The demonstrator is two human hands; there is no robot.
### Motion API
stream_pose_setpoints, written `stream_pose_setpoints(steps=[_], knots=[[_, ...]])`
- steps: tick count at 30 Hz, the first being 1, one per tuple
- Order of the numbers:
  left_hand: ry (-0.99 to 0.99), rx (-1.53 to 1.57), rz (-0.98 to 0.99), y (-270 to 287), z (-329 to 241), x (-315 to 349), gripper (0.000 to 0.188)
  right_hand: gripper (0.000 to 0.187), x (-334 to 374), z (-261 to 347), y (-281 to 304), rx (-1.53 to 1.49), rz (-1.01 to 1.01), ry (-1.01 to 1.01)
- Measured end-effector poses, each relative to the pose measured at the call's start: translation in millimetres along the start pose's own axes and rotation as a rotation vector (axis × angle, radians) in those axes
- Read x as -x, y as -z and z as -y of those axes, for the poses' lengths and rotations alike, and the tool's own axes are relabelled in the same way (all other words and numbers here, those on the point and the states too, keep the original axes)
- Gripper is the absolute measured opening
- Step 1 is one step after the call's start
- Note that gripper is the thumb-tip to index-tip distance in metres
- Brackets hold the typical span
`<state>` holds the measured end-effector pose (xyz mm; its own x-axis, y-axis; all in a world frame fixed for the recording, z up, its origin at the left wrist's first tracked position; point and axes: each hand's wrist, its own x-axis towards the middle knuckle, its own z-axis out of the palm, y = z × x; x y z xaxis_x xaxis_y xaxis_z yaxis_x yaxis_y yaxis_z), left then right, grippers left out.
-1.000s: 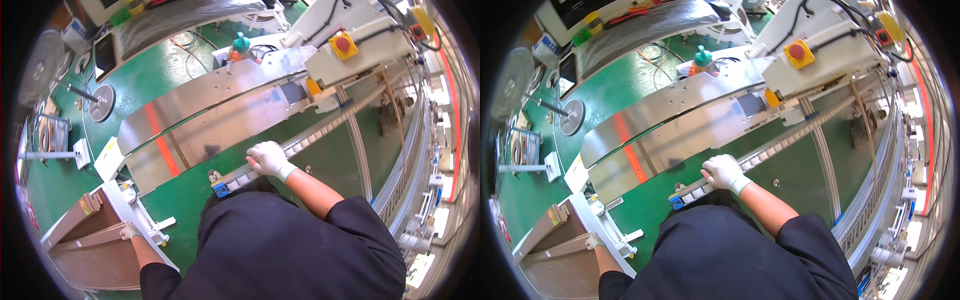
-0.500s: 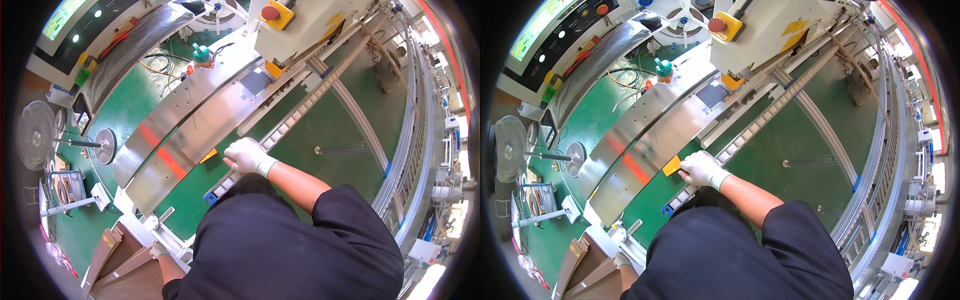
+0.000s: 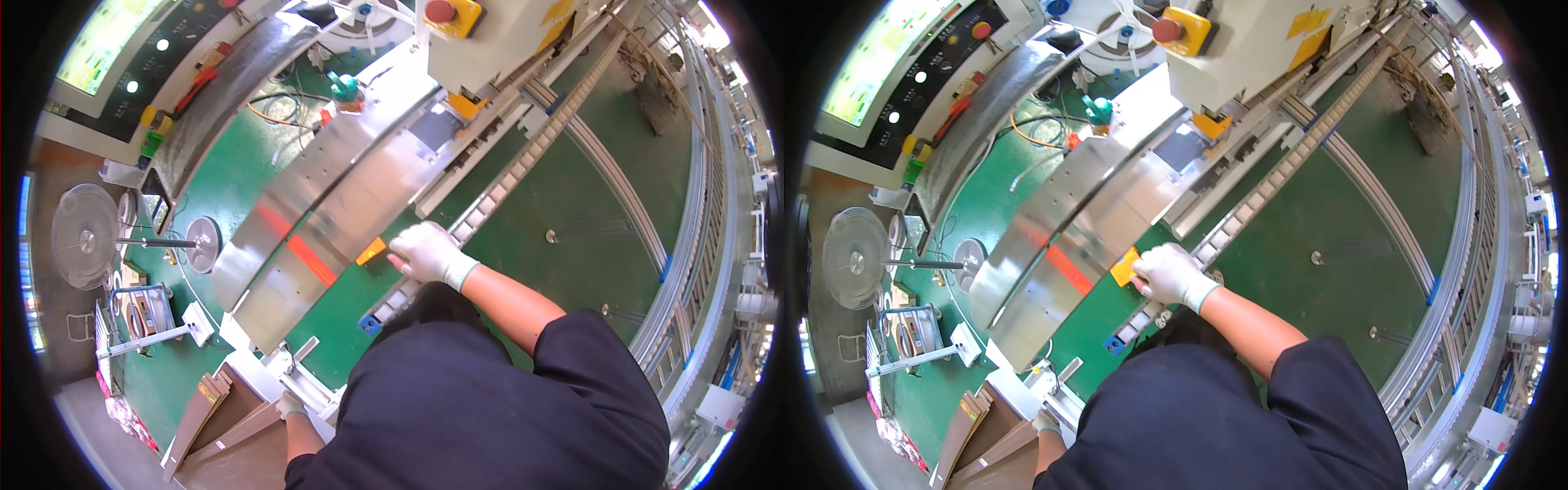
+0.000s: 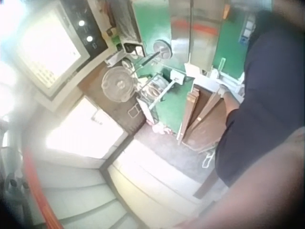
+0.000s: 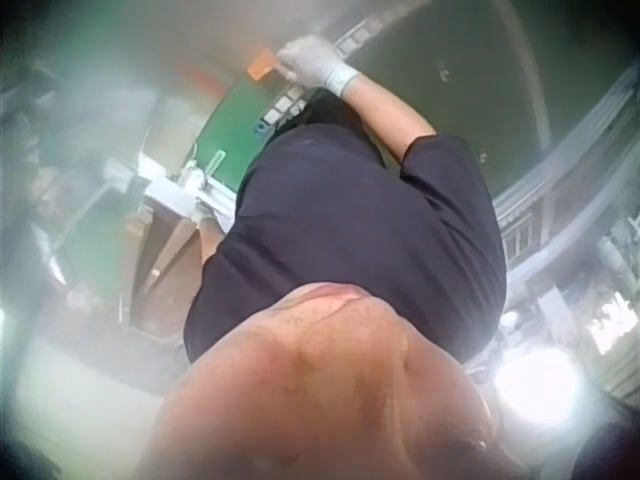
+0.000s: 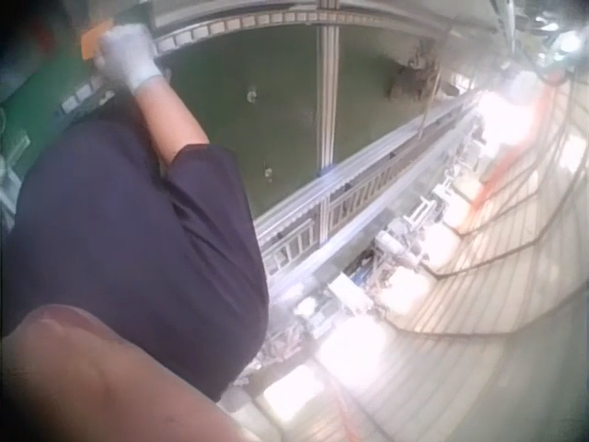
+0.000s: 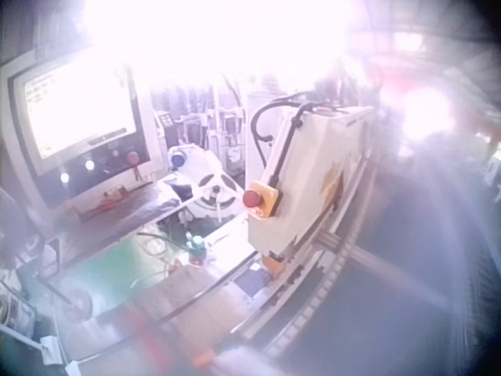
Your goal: The person applies yellow adhesive tape to a roller on a machine by hand. The person then picks up wood planks from a stack and feeds them into the edge-banding machine one at a time.
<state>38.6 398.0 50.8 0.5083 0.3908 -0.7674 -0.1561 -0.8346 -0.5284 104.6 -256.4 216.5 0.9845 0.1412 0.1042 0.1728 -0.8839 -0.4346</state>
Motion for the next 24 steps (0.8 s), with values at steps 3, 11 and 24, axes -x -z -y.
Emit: stream_pose_setpoints(steps=[3, 11, 24], knots=[[0.189, 0.275, 0.038, 15.4, -14.9, 10.2, 0.042, 0.026, 2.6, -0.4, 7.0, 0.003, 0.023, -0.004], [0.336, 0.306, 0.055, -9.7, -22.9, -14.0, 0.041, 0.028, -1.8, 5.2, 14.3, 0.029, 0.105, -0.014], [0.681, 1.054, -0.286, -53.8, -11.9, -56.5, 0.039, 0.03, -4.2, 10.8, 13.8, 0.022, 0.064, 0.003]])
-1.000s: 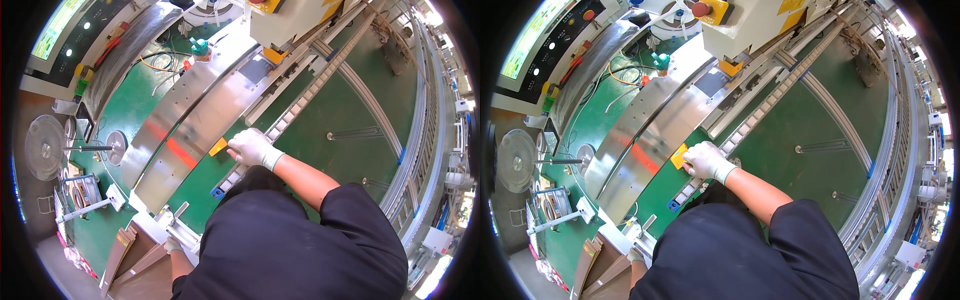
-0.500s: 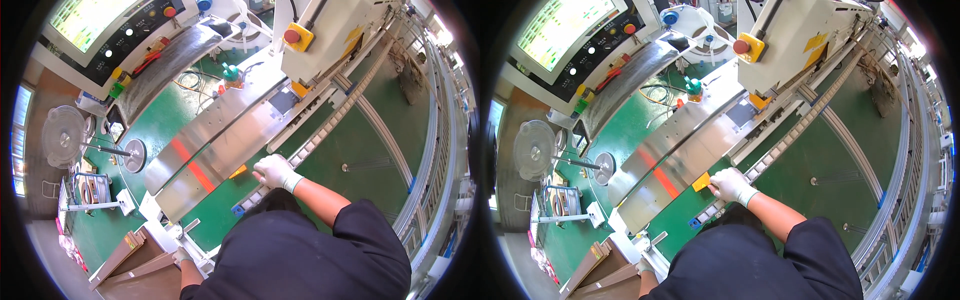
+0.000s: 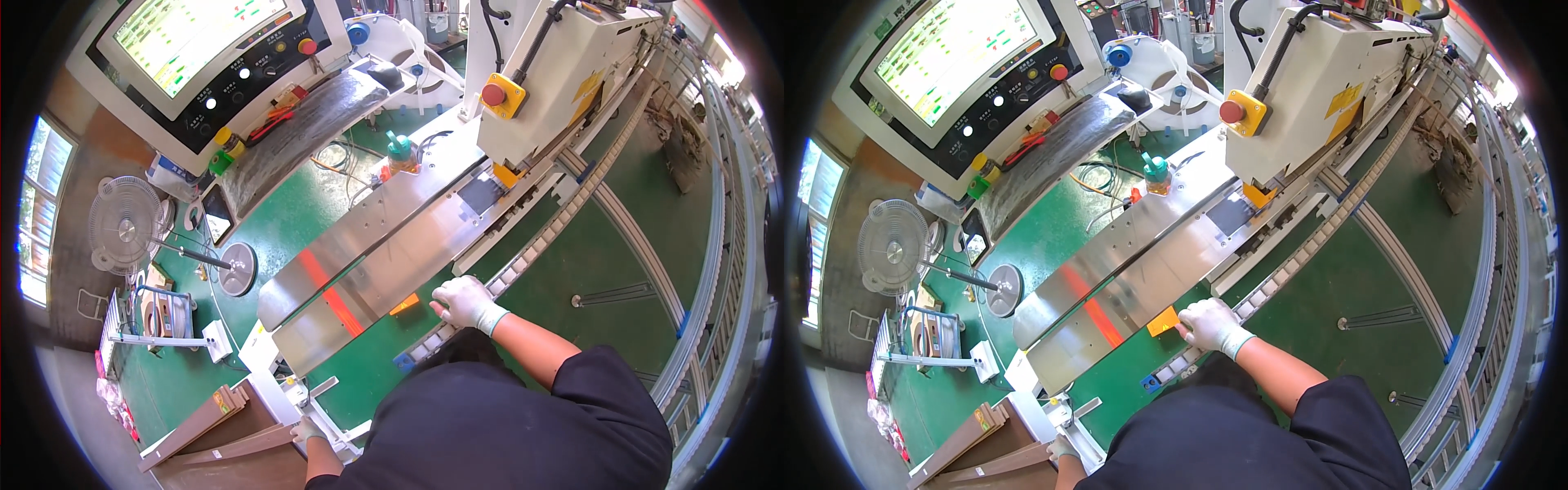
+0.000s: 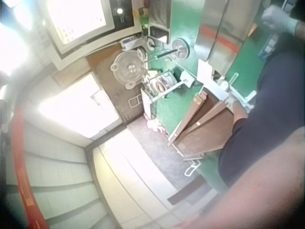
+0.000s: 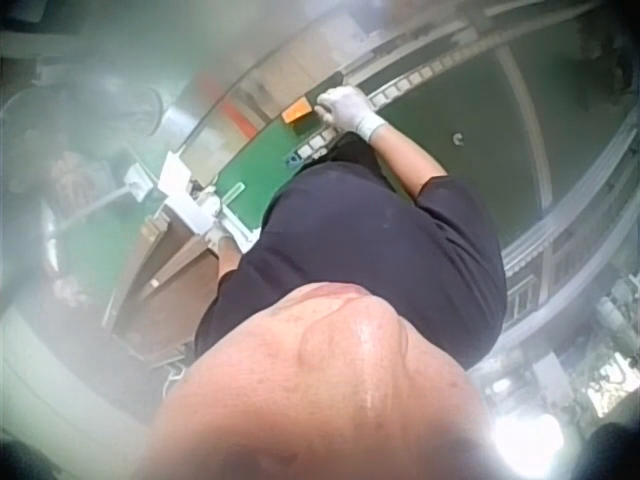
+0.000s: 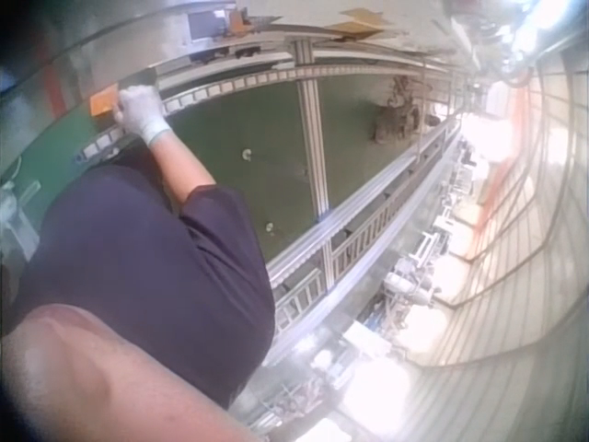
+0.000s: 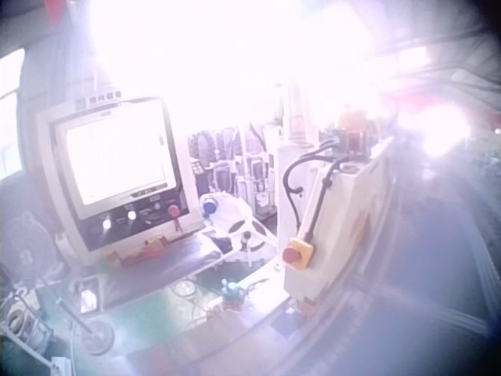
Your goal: The person applies yellow adhesive tape to a roller on a machine by hand. The person then picks up wood planks from a stack and feeds them into the edge-banding machine one at a time.
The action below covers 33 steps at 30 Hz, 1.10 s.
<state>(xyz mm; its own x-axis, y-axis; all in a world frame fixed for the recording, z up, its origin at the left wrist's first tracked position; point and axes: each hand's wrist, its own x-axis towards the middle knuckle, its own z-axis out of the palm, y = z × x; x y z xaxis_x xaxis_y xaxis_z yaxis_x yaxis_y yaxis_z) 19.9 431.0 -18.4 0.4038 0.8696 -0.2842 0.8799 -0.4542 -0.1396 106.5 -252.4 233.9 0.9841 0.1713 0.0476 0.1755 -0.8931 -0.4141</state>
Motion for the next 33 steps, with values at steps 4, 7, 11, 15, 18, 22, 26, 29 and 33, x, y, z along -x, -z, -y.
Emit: stream_pose_setpoints(steps=[4, 7, 11, 15, 18, 22, 26, 29, 33], knots=[[-0.108, -0.103, 0.118, 27.1, -31.6, 64.8, 0.046, 0.029, 11.8, -12.4, -3.6, 0.028, 0.023, -0.039], [0.015, 0.186, 0.078, 37.4, -20.3, 59.1, 0.054, 0.029, 4.2, -5.3, -2.5, 0.009, 0.025, -0.017], [0.269, 0.719, -0.044, 42.6, -32.7, 73.6, 0.057, 0.024, 7.0, -8.4, -5.0, 0.005, -0.023, -0.002], [0.2, 0.831, -0.126, 34.1, -21.5, 92.5, 0.056, 0.022, 4.2, -3.9, -7.4, -0.025, -0.094, 0.022], [0.242, 1.475, -0.157, 7.5, -22.9, 135.9, 0.047, 0.022, 4.7, -3.0, -7.6, -0.007, -0.08, 0.006], [-0.055, 1.782, 0.711, -12.5, 39.9, 115.9, 0.039, 0.024, -1.8, 6.2, -3.9, 0.005, -0.041, 0.017], [0.254, 1.853, 0.752, 27.8, -3.0, 164.4, 0.04, 0.021, -1.0, 12.5, -3.8, -0.096, 0.003, -0.016], [0.22, 1.937, 1.017, 75.8, -13.6, 225.0, 0.041, 0.023, -2.1, 72.0, -13.7, -0.349, 0.03, 0.119], [0.124, 2.008, 1.345, 105.9, -14.0, 298.2, 0.041, 0.047, -2.2, 180.4, -33.7, -0.527, 0.302, 0.418]])
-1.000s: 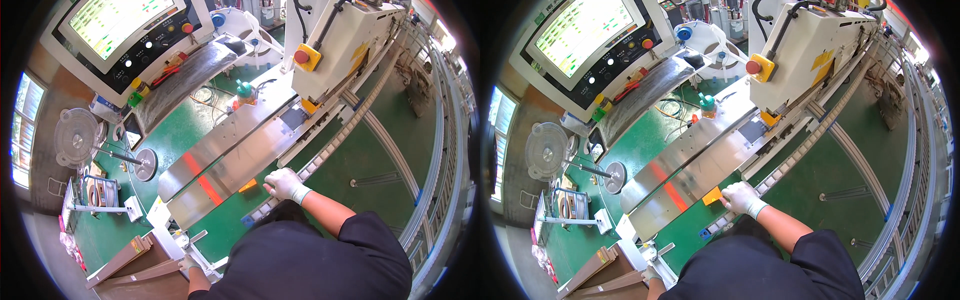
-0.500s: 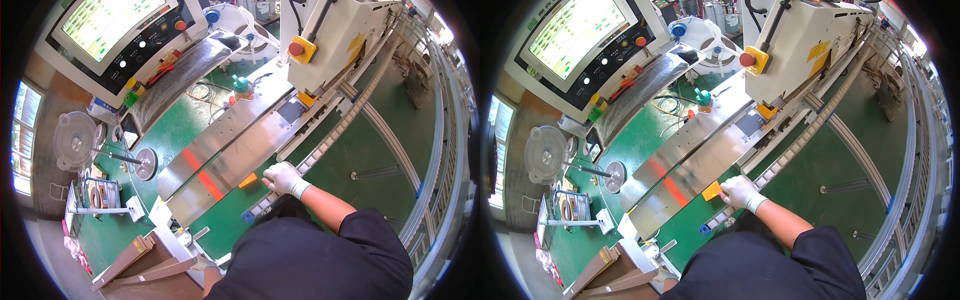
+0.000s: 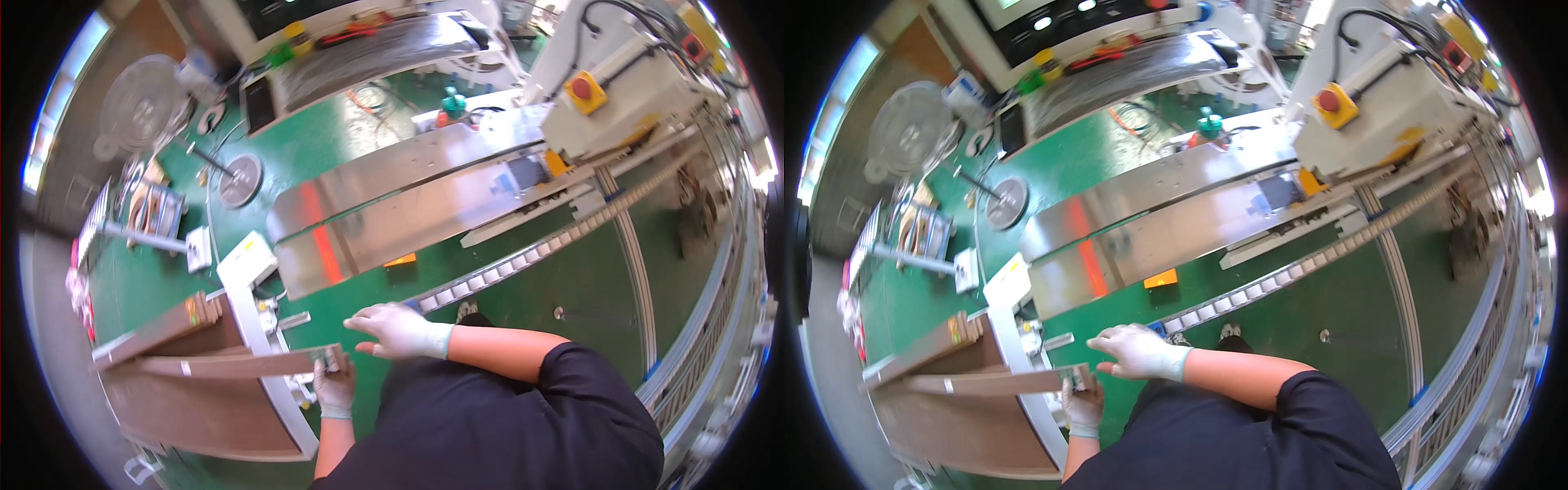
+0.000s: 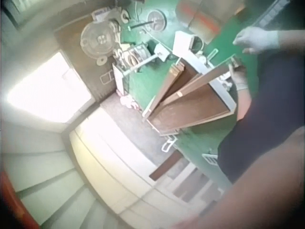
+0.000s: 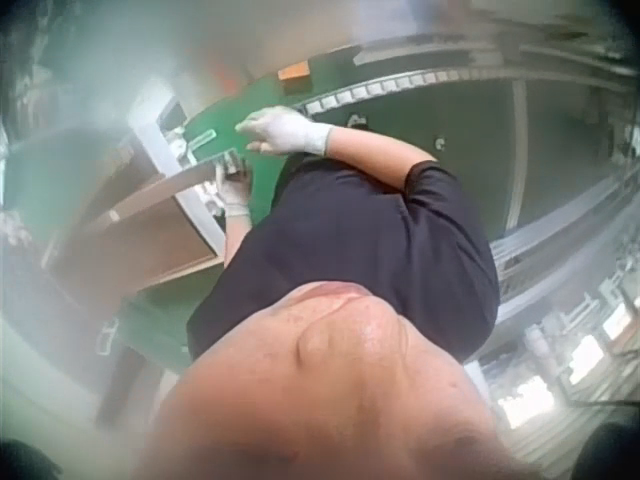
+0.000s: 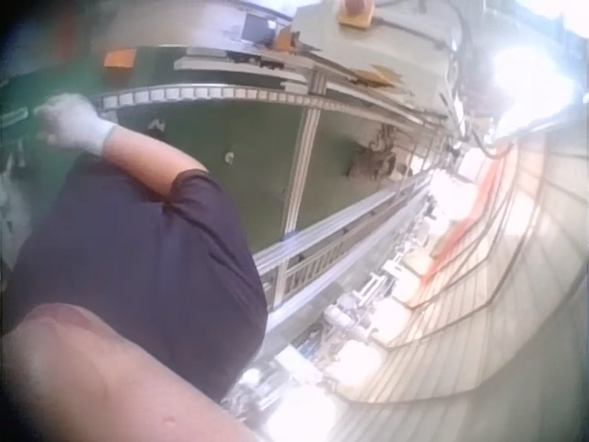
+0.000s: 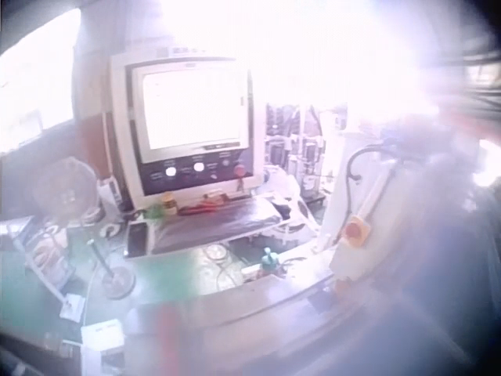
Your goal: The person applies yellow adhesive tape to a roller on a machine by hand. The person then picks up wood planks from a stack and feeds them into the edge-banding machine one at a time.
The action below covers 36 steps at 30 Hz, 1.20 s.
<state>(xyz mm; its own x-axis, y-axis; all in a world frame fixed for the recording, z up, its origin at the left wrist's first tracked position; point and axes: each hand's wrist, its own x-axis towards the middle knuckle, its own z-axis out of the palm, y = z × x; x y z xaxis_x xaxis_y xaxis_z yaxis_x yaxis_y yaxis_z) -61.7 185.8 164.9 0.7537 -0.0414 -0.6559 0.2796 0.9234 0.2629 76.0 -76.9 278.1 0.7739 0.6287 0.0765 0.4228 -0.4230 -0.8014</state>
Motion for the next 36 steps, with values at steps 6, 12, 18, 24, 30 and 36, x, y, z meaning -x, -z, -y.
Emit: stream_pose_setpoints(steps=[6, 12, 18, 24, 30, 36], knots=[[0.06, -0.305, 0.359, -44.2, 70.1, 41.8, 0.044, 0.044, -2.4, 40.6, -16.9, -0.328, 0.436, -0.494], [-0.39, 0.187, 0.022, -24.5, 42.4, 39.6, 0.056, 0.036, 139.4, 12.3, 28.1, -0.51, 0.238, -0.542], [-0.69, 0.313, -0.075, 48.9, -48.3, 26.5, 0.038, 0.054, 306.7, 32.7, 130.9, -0.504, 0.004, -0.586], [-0.377, -0.019, 0.221, -14.3, -3.4, 55.6, 0.048, 0.049, 517.2, 45.8, 248.9, -0.286, -0.342, -0.788], [-0.39, -0.35, -0.048, -80.6, 83.8, 118.6, 0.062, 0.039, 741.2, 44.4, 224.4, 0.024, -0.957, -0.962], [-0.008, -0.485, 0.373, -147.2, 227.7, 115.6, 0.043, 0.034, 1030.0, 50.9, 21.1, 0.766, -1.021, -1.515]])
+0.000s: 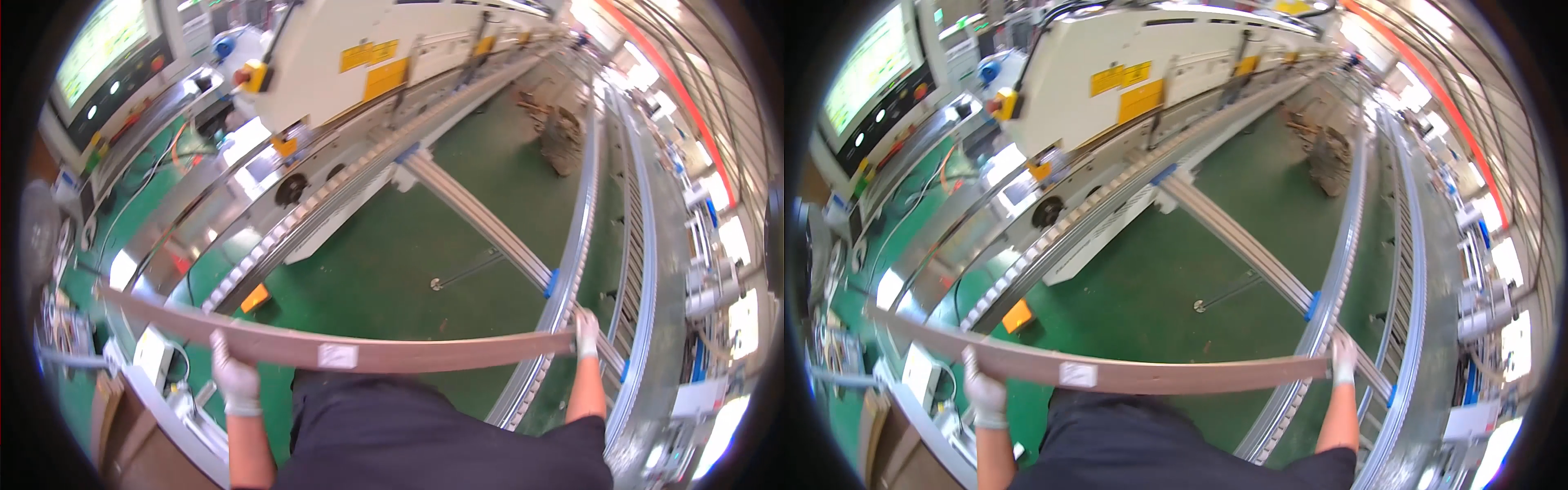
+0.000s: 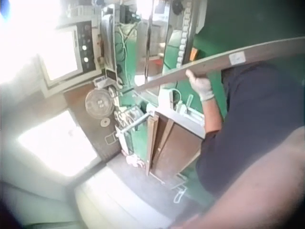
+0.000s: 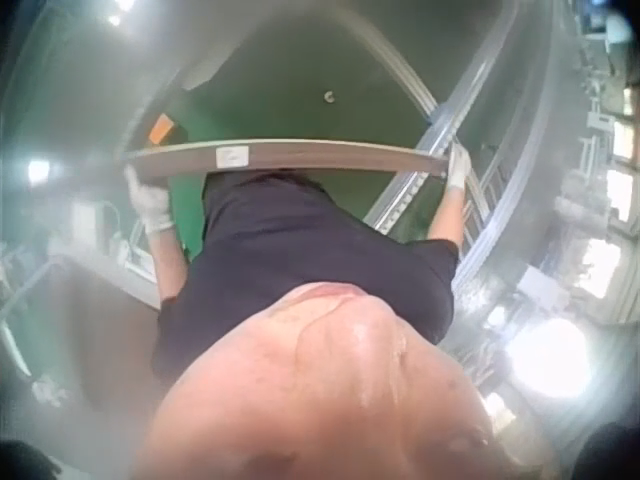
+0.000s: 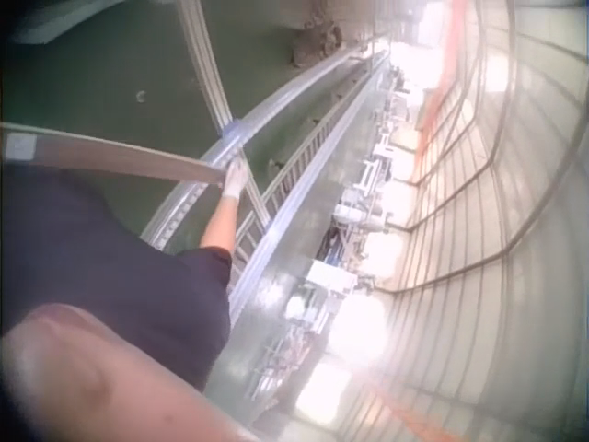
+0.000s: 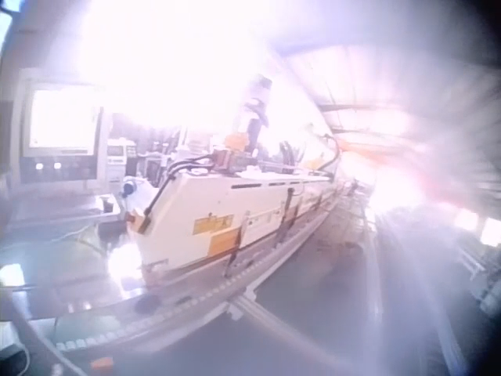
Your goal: The person applies yellow adhesive tape to a roller on a machine by hand. The person then picks up wood planks from a stack and feeds them into the edge-banding machine one at a time.
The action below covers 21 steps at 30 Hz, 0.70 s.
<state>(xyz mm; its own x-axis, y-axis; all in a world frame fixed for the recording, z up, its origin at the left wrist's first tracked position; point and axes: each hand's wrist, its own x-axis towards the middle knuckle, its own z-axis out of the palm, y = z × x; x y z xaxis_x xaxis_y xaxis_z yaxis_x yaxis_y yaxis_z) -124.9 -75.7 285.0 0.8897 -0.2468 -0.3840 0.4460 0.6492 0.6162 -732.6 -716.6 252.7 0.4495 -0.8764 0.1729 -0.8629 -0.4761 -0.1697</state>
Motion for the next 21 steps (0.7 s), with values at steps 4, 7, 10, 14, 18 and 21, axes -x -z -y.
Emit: stream_pose_setpoints(steps=[4, 7, 10, 14, 18, 21], knots=[[0.191, -0.062, 0.117, -18.6, 77.8, -39.4, 0.026, 0.043, 143.3, -110.7, -0.5, 0.116, 0.092, -0.154], [0.408, -0.123, 0.241, -21.2, 113.0, -62.7, 0.036, 0.044, 229.7, -146.4, 4.8, 0.56, 0.307, -0.33], [0.504, -0.277, 0.179, -28.5, 117.2, -57.7, 0.048, 0.045, 267.2, -80.6, -5.3, 0.519, 0.285, -0.555], [0.679, -0.355, 0.263, -25.7, 127.1, -59.2, 0.054, 0.045, 173.0, 176.7, -4.4, -0.182, 0.087, -0.564], [0.807, -0.617, 0.489, -34.1, 149.9, -99.8, 0.043, 0.043, 97.5, 385.2, -59.9, -0.359, 0.43, 0.093], [0.247, -1.458, 0.561, -75.4, 73.4, -144.4, 0.053, 0.05, 72.8, 527.4, -72.4, -0.369, 0.679, 0.3]])
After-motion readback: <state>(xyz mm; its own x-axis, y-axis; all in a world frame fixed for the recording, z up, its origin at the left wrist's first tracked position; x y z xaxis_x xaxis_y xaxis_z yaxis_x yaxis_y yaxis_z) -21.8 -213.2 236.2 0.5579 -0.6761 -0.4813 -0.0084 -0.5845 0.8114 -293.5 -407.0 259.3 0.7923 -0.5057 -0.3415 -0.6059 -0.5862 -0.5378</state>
